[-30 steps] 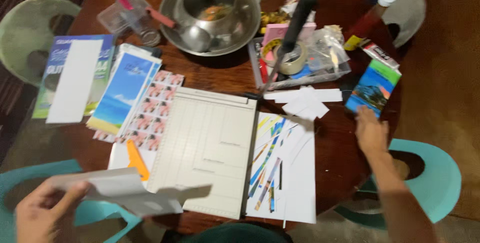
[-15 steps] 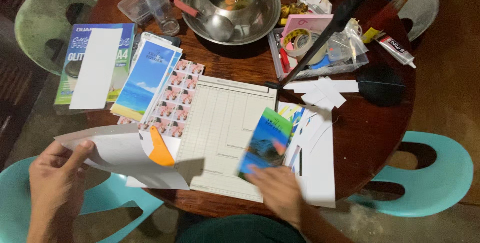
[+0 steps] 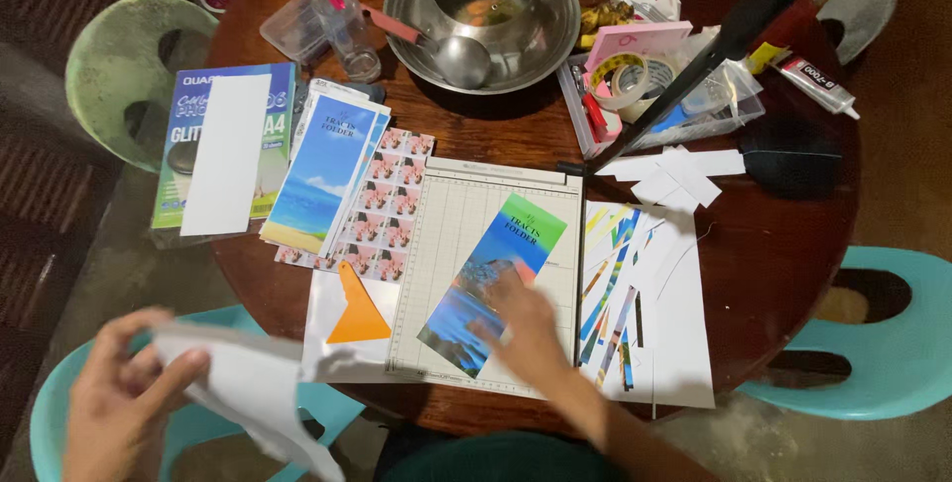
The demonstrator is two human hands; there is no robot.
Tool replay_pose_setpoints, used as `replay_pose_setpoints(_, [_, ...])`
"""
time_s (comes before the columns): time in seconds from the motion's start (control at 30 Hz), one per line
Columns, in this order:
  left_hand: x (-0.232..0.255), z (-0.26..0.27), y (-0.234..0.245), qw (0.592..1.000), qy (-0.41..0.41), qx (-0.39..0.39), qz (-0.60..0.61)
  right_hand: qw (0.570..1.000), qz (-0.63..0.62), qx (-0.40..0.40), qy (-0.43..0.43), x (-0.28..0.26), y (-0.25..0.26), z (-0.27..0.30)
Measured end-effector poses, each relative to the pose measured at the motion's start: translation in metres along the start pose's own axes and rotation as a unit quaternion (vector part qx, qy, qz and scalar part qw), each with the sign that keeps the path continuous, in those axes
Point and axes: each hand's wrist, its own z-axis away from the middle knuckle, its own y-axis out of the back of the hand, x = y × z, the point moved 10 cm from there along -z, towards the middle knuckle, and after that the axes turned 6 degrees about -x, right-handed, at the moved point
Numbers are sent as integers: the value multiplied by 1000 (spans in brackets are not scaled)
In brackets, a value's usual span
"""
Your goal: The person assembles photo folders by placing printed images into plastic sleeves, smoothing them with a plastic tool, and stacking the completed units. The person also handles a small portrait photo and a green strip, positioning them on the table.
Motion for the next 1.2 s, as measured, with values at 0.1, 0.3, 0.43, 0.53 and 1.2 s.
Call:
replay_pose_setpoints(0.1, [14, -27, -58, 998, 26, -56, 10, 987, 91, 22, -129, 70, 23, -9])
replay_pose_setpoints(0.3, [5, -63, -295, 959, -25, -282, 4, 973, 189, -60, -120, 94, 2, -7])
replay_pose_setpoints(0.43, [-23, -93, -376, 968, -64, -200, -137, 982, 79, -13, -169, 98, 6, -1])
replay_pose_setpoints(0.53, [-37, -100, -397, 975, -82, -174, -114, 982, 40, 13, -184, 101, 16, -1])
replay_pose_setpoints(1.2, [-72, -114, -404, 986, -18, -106, -127, 983, 11, 79, -168, 100, 23, 4])
